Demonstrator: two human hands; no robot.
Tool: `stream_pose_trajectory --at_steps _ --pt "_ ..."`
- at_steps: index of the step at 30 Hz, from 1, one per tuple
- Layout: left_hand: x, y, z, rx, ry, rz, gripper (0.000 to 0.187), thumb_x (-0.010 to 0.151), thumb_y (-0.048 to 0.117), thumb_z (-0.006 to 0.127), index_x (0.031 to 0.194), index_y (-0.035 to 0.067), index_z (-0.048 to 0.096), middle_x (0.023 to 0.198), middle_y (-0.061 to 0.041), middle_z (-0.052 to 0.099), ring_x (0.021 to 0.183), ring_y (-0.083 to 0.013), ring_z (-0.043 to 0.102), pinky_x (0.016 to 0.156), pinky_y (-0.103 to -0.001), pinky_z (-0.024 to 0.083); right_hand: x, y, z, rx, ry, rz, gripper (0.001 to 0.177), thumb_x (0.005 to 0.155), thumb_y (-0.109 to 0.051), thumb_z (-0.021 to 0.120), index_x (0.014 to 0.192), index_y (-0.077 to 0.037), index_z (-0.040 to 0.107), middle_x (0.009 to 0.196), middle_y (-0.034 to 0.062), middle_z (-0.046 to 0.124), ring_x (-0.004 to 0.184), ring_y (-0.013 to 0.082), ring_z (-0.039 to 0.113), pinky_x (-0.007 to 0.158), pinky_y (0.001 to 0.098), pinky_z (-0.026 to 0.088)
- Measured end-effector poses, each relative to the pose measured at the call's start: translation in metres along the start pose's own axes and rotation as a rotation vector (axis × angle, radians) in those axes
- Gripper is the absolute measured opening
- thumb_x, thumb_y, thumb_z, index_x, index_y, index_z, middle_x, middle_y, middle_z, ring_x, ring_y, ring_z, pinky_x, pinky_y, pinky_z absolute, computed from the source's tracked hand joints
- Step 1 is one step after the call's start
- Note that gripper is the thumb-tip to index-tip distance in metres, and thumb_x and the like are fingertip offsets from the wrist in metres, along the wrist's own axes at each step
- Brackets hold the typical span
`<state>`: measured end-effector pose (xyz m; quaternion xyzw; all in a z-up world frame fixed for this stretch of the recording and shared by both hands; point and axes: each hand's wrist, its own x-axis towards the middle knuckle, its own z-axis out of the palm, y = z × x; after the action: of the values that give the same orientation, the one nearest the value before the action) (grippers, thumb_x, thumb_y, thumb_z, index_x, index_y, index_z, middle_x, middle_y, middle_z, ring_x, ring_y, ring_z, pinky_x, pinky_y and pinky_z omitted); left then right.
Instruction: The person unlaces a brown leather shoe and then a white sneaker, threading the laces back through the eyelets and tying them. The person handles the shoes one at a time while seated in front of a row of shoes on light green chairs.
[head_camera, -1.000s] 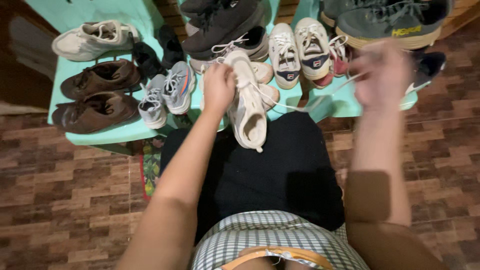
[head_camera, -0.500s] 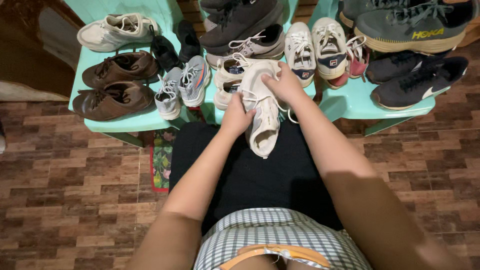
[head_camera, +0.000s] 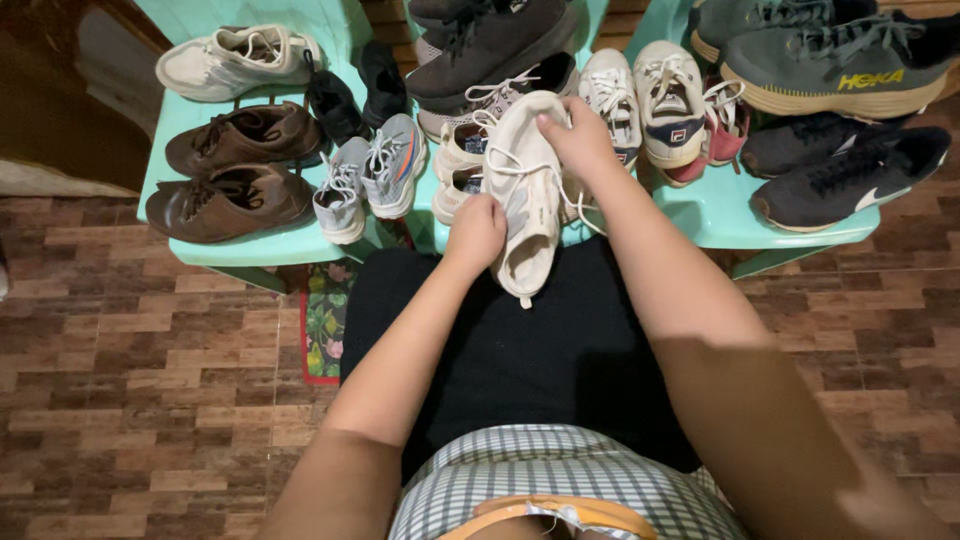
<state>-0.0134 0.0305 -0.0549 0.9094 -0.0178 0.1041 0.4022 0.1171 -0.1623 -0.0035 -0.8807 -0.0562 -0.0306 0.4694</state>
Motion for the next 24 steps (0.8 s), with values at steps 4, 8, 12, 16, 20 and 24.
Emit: stream_pose_trajectory --at_steps 4,8,12,16,20,24 --pt "0.01 0.005 -0.009 -0.139 -0.097 -0.187 0.028 0.089 0.026 0.066 0.095 -0.001 0.062 0.09 -0.025 0.068 0.089 -0.0453 0.065 0.079 -0.053 0.051 0.01 -0.003 0.009 -0.008 0.011 -0.044 0.049 0.092 -0.038 0.075 0.123 -0.002 0.065 0.116 0.0216 0.073 0.11 0.0338 0.071 0.095 0.0406 0.053" --pt "0.022 0.015 -0.027 0.041 -0.318 -0.018 0.027 0.095 0.027 0.059 0.093 0.001 0.068 0.094 -0.024 0.071 0.091 -0.0428 0.068 0.082 -0.05 0.052 0.019 0.012 0.024 -0.046 0.039 0.014 0.05 0.091 -0.038 0.075 0.124 -0.001 0.065 0.115 0.0226 0.072 0.11 0.0355 0.07 0.095 0.0408 0.052" --pt "0.012 0.021 -0.095 -0.173 -0.857 0.094 0.03 0.096 0.03 0.055 0.095 0.002 0.067 0.087 -0.012 0.074 0.081 -0.0226 0.069 0.077 -0.039 0.055 0.033 0.034 0.027 -0.158 0.166 -0.034 0.056 0.093 -0.038 0.078 0.126 0.004 0.062 0.116 0.0282 0.069 0.109 0.0415 0.067 0.094 0.0438 0.051" --pt "-0.01 0.019 -0.187 -0.646 -0.994 0.035 0.022 0.1 0.02 0.056 0.095 0.003 0.069 0.089 -0.003 0.071 0.086 -0.0121 0.066 0.083 -0.031 0.055 0.04 0.05 0.034 -0.021 0.138 0.096 0.053 0.09 -0.039 0.075 0.124 0.001 0.064 0.113 0.0242 0.072 0.107 0.0363 0.071 0.094 0.0411 0.053" --pt "-0.002 0.032 -0.209 -0.901 -0.603 -0.301 0.019 0.106 0.022 0.062 0.107 0.002 0.064 0.077 -0.004 0.062 0.071 -0.0141 0.06 0.075 -0.031 0.053 0.054 0.064 0.044 -0.067 0.132 0.087 0.051 0.093 -0.04 0.075 0.119 0.003 0.063 0.108 0.0228 0.072 0.101 0.0346 0.069 0.089 0.0405 0.053" --pt "0.013 0.061 -0.221 -1.236 -0.316 -0.279 0.026 0.106 0.016 0.062 0.13 0.005 0.058 0.08 -0.005 0.06 0.073 -0.0144 0.059 0.077 -0.03 0.052 0.075 0.069 0.019 0.327 0.149 0.21 0.034 0.098 -0.024 0.056 0.122 -0.001 0.061 0.096 0.0154 0.069 0.081 0.0226 0.066 0.071 0.0392 0.054"
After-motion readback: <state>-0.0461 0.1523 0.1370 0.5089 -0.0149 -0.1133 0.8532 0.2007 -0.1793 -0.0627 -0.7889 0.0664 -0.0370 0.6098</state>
